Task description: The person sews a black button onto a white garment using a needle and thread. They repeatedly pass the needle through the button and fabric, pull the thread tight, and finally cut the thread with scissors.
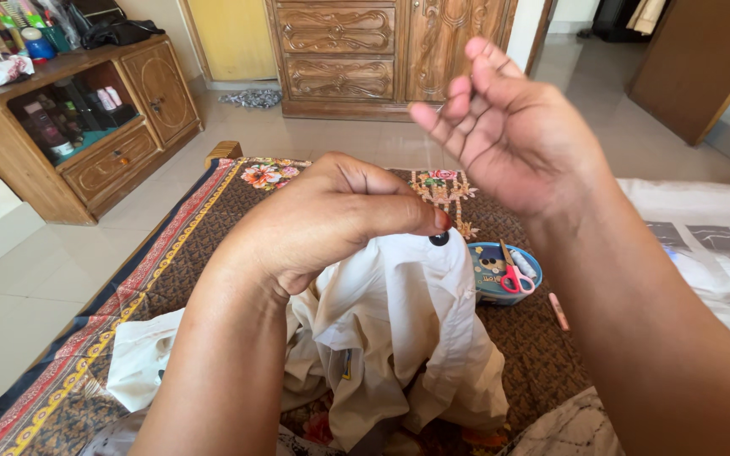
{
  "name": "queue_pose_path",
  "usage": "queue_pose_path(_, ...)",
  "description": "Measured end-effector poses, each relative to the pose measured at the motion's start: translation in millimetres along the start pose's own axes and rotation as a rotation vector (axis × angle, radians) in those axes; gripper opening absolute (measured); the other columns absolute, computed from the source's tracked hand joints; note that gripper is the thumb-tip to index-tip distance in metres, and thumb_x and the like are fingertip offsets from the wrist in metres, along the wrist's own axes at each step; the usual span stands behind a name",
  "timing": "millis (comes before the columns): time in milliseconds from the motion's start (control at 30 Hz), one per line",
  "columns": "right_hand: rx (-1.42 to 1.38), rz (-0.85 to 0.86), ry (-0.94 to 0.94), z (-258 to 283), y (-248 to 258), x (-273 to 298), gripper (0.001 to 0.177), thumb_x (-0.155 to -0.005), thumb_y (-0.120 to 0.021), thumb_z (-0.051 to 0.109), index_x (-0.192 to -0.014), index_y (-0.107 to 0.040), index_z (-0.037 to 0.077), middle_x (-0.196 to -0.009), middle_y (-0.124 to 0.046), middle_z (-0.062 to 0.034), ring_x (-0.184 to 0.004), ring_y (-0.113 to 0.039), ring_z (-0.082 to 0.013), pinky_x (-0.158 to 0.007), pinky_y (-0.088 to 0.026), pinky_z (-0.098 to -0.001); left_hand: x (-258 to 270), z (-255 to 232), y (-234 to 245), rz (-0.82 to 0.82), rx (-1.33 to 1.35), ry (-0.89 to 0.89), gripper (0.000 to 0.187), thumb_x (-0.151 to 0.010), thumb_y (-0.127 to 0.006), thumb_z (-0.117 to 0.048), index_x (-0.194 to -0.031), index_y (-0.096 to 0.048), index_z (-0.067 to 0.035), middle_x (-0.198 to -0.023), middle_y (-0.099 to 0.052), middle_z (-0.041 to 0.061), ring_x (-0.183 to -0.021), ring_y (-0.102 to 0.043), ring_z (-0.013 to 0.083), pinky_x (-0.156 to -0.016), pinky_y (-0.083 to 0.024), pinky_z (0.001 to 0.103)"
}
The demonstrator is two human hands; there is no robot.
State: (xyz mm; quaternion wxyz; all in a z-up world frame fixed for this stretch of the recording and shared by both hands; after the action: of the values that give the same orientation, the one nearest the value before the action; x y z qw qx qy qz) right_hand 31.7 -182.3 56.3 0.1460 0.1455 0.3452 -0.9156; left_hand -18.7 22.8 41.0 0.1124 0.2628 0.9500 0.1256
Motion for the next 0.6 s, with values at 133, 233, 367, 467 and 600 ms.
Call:
queue_pose_path(133, -0.005, -0.053, 0.075, 10.5, 3.3, -6.6, 0.014, -0.106, -0.056, 0.008, -0.118, -0.062, 0.008, -0.082, -0.064, -0.0043, -0.074, -0.064, -0.0164, -0.108, -0.057, -0.0509, 5.1, -4.1, 1.3, 0.108, 0.082, -0.125, 0.023, -0.086, -0.078, -0.018, -0.098, -0.083, 0.002, -0.088, -0.082, 0.007, -0.075, -0.067, 0.0104, -0.068, -0.052, 0.025)
queue_pose_path(233, 0.006, -0.105, 0.116, 15.8, 13.5, -13.5, 0.013, -0.107, -0.056, 0.008, -0.117, -0.063, 0.005, -0.082, -0.065, -0.0042, -0.073, -0.064, -0.0162, -0.108, -0.06, -0.0504, 7.2, -2.6, 1.1, 0.156, 0.126, -0.175, 0.022, -0.087, -0.078, -0.018, -0.097, -0.082, 0.002, -0.089, -0.083, 0.004, -0.082, -0.075, 0.0073, -0.077, -0.06, 0.022)
queue_pose_path(367, 0.013, -0.126, 0.174, 25.2, 32.3, -23.6, 0.012, -0.108, -0.055, 0.008, -0.113, -0.065, 0.005, -0.083, -0.065, -0.0036, -0.074, -0.064, -0.0155, -0.105, -0.061, -0.0472, 7.4, 2.1, 2.2, 0.087, 0.091, -0.098, 0.021, -0.086, -0.079, -0.018, -0.091, -0.083, 0.002, -0.081, -0.08, 0.003, -0.073, -0.069, 0.0067, -0.067, -0.054, 0.022)
queue_pose_path(467, -0.011, -0.08, 0.214, 36.0, 45.0, -31.7, 0.011, -0.11, -0.053, 0.003, -0.112, -0.063, 0.004, -0.084, -0.063, -0.0042, -0.077, -0.063, -0.0156, -0.106, -0.061, -0.046, 7.3, 3.5, 3.2, 0.048, 0.081, -0.044, 0.021, -0.084, -0.08, -0.019, -0.089, -0.083, 0.001, -0.075, -0.078, 0.003, -0.065, -0.063, 0.0069, -0.059, -0.05, 0.023)
queue_pose_path(600, -0.044, -0.16, 0.258, 45.4, 63.8, -32.9, 0.007, -0.11, -0.054, 0.003, -0.106, -0.06, 0.005, -0.082, -0.063, -0.004, -0.075, -0.062, -0.0151, -0.105, -0.062, -0.0454, 6.7, 5.0, 4.9, -0.014, 0.01, 0.049, 0.023, -0.087, -0.081, -0.021, -0.09, -0.085, 0.002, -0.069, -0.069, 0.004, -0.055, -0.045, 0.0106, -0.047, -0.035, 0.028)
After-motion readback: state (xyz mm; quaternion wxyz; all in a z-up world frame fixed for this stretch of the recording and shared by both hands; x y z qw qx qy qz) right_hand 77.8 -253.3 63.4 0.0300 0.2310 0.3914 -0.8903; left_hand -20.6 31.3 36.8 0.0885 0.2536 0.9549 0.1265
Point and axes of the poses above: each hand's wrist, its own x-axis away from the middle knuckle, its own y-axis out of the back of the hand, z = x × y, the point moved 3 cm from there along -x, towards the middle knuckle
